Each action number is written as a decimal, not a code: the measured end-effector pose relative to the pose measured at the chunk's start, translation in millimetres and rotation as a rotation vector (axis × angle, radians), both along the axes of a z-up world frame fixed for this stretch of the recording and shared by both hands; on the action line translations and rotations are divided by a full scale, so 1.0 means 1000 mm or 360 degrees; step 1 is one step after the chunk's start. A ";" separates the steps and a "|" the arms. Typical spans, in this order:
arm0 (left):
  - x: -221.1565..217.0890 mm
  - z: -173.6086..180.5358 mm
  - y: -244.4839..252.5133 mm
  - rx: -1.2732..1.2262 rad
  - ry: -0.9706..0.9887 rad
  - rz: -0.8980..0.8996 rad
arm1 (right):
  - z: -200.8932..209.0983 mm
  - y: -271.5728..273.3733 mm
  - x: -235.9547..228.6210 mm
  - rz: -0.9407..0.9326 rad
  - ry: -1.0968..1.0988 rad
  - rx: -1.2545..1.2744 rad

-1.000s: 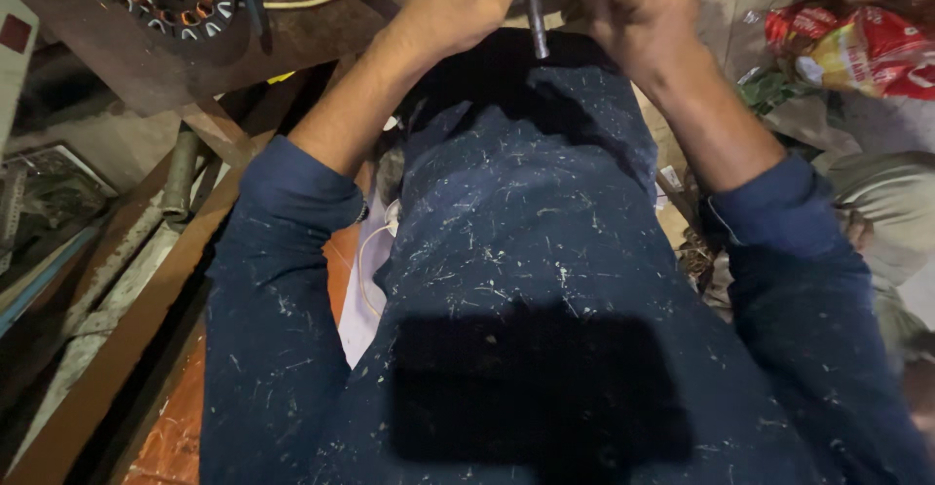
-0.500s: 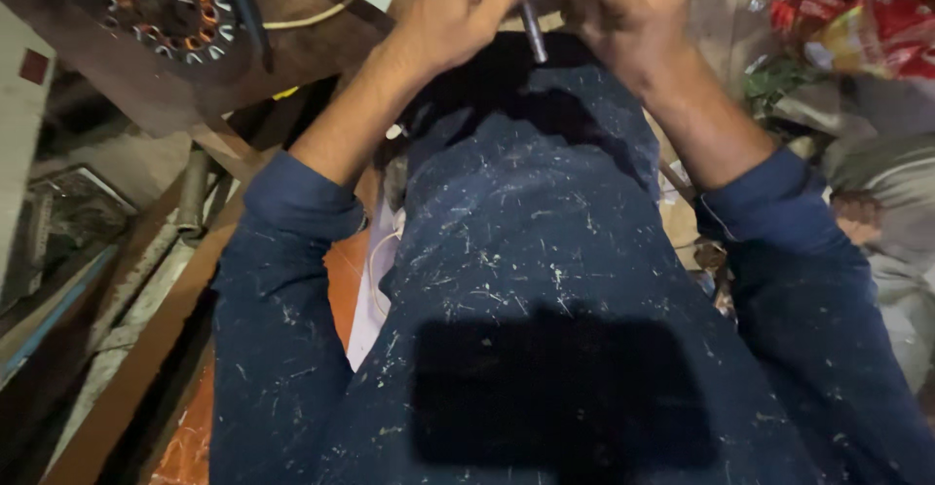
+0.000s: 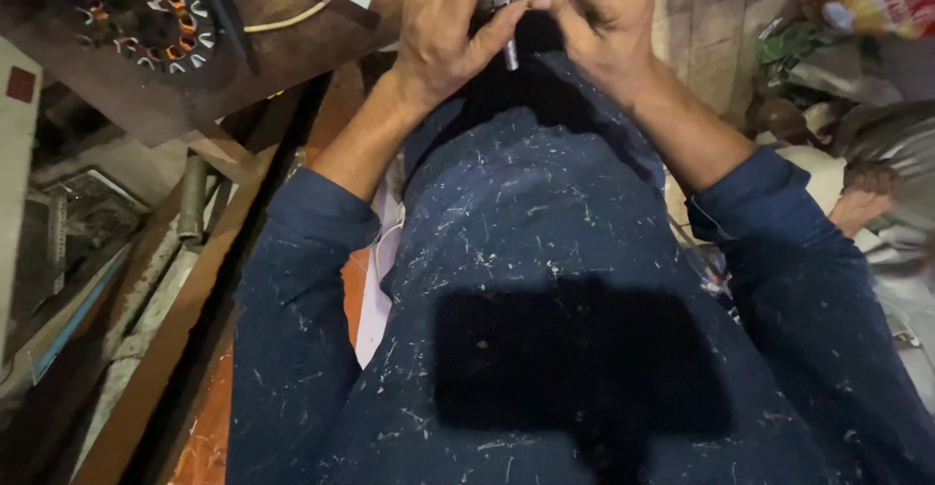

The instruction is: The person wraps white insulating tape around a copper-wound stator component, using scissors to cut the tape and a metal rod to press and secure the tape in place. The person repeats this process on multiple sections of the stator.

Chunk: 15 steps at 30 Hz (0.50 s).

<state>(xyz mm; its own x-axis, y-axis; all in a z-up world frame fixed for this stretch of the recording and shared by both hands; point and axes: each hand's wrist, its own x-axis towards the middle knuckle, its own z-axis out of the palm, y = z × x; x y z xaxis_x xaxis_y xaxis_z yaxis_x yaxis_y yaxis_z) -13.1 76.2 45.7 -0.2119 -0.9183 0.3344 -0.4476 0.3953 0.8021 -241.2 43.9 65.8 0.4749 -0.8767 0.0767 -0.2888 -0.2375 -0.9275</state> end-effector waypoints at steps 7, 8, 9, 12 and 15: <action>-0.008 -0.003 0.004 -0.0079 0.0039 0.0085 | 0.002 0.005 0.002 -0.0031 -0.0063 0.0100; -0.008 -0.003 0.002 -0.0080 0.0035 0.0095 | -0.001 0.007 0.000 -0.0039 -0.0037 0.0123; -0.007 -0.001 0.001 -0.0022 0.0029 0.0094 | -0.005 0.008 -0.002 -0.0047 -0.0012 0.0147; -0.003 0.003 -0.003 0.0124 0.0063 0.0065 | -0.025 0.007 -0.013 -0.0036 -0.0081 0.0051; 0.009 0.006 -0.006 0.0206 0.0181 0.0021 | -0.052 -0.002 -0.027 -0.0037 -0.0554 0.0583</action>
<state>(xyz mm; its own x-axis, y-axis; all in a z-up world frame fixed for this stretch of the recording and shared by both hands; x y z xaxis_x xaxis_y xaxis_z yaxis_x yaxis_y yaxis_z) -3.7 70.7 51.8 -0.1669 -0.9577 0.2345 -0.3557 0.2803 0.8916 -267.7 42.1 13.4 0.4559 -0.8857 -0.0876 0.0512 0.1243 -0.9909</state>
